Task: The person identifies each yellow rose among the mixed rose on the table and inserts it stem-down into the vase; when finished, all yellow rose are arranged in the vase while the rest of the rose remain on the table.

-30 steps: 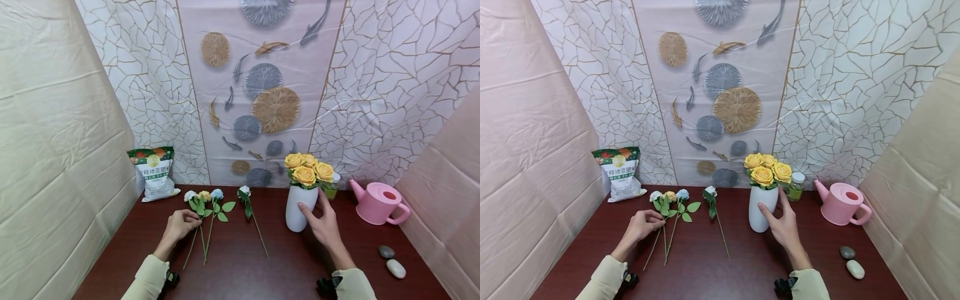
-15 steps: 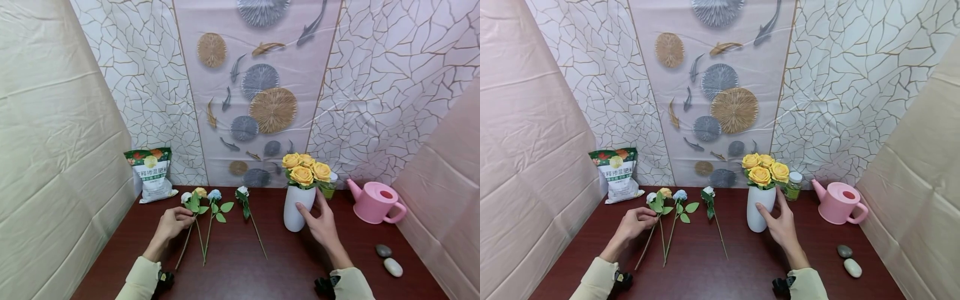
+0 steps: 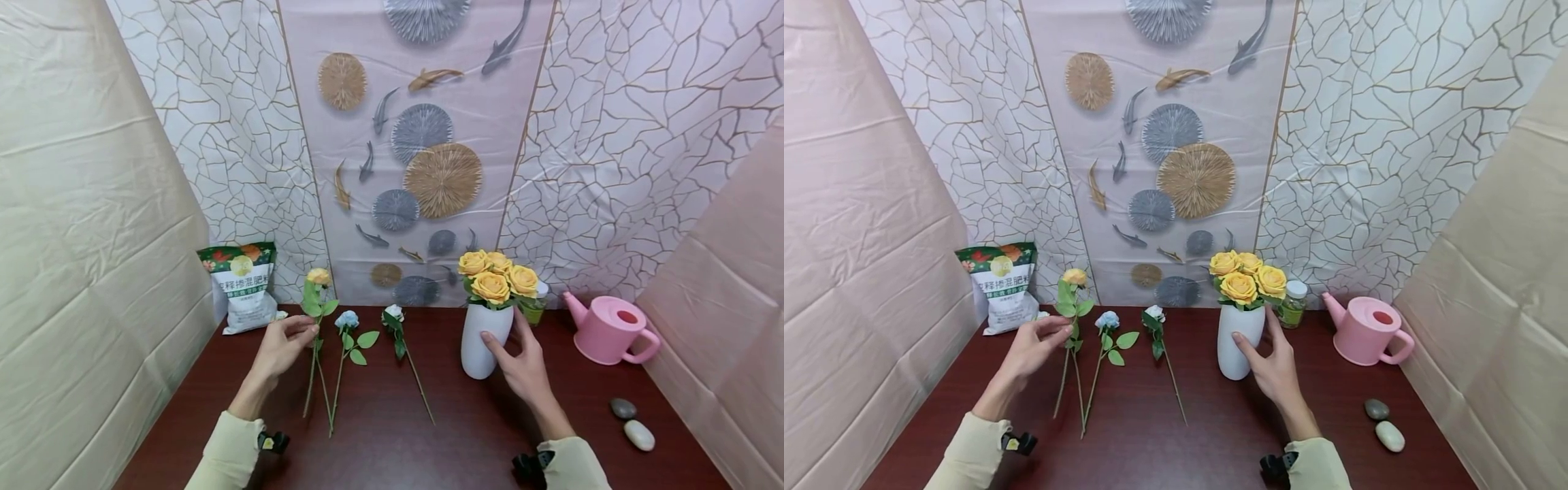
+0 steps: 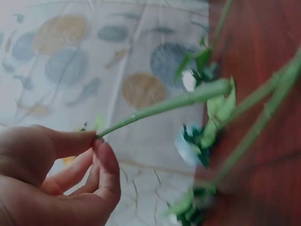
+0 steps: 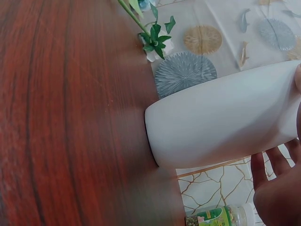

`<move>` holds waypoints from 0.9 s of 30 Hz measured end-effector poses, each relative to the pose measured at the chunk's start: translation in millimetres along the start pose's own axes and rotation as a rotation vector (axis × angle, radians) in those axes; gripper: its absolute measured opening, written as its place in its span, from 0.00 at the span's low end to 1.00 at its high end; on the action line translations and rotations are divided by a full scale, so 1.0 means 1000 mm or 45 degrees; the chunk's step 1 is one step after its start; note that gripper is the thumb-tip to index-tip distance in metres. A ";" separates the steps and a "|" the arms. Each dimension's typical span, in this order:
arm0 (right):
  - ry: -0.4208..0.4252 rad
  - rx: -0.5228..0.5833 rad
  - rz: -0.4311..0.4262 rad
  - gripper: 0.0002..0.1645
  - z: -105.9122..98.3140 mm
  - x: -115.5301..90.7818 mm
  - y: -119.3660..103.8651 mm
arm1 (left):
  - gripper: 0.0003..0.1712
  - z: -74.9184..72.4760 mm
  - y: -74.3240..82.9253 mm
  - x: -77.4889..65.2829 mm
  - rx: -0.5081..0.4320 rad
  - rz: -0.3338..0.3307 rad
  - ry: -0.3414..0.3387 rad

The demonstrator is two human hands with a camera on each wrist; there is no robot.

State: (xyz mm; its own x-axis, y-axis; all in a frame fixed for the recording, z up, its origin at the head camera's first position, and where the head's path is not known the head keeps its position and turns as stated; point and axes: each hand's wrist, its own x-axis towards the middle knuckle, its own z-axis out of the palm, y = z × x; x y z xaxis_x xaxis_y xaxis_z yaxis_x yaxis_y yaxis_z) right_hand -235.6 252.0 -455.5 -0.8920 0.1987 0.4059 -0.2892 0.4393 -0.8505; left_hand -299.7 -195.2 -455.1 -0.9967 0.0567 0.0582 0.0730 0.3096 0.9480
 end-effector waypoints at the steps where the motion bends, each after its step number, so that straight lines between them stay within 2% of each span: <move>1: 0.001 0.003 0.000 0.50 0.000 0.000 0.000 | 0.20 0.004 0.004 0.001 -0.019 0.023 0.009; 5: 0.011 -0.001 0.007 0.51 0.000 0.001 0.003 | 0.18 0.024 0.022 0.009 -0.122 0.120 0.084; 9: 0.020 -0.002 0.020 0.50 -0.001 0.000 0.002 | 0.15 0.051 0.040 0.017 -0.394 0.236 0.154; 13: 0.022 0.001 0.025 0.50 -0.001 -0.001 0.000 | 0.16 0.077 0.063 0.024 -0.645 0.356 0.146; 18: 0.009 0.007 0.014 0.49 0.000 0.000 0.000 | 0.19 0.105 0.099 0.028 -0.889 0.481 0.159; 23: 0.011 0.017 0.003 0.50 0.003 0.002 0.001 | 0.19 0.131 0.130 0.030 -0.984 0.622 0.216; 27: 0.010 0.002 0.005 0.50 0.004 0.003 0.002 | 0.19 0.149 0.146 0.032 -1.038 0.691 0.237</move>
State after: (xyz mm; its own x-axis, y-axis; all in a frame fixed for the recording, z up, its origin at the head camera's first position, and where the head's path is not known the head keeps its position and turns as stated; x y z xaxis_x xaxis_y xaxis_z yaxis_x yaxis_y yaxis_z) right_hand -240.4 250.0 -457.5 -0.8904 0.2074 0.4052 -0.2862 0.4370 -0.8527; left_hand -315.3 -7.0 -361.7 -0.8303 -0.1737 0.5296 0.5433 -0.4645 0.6993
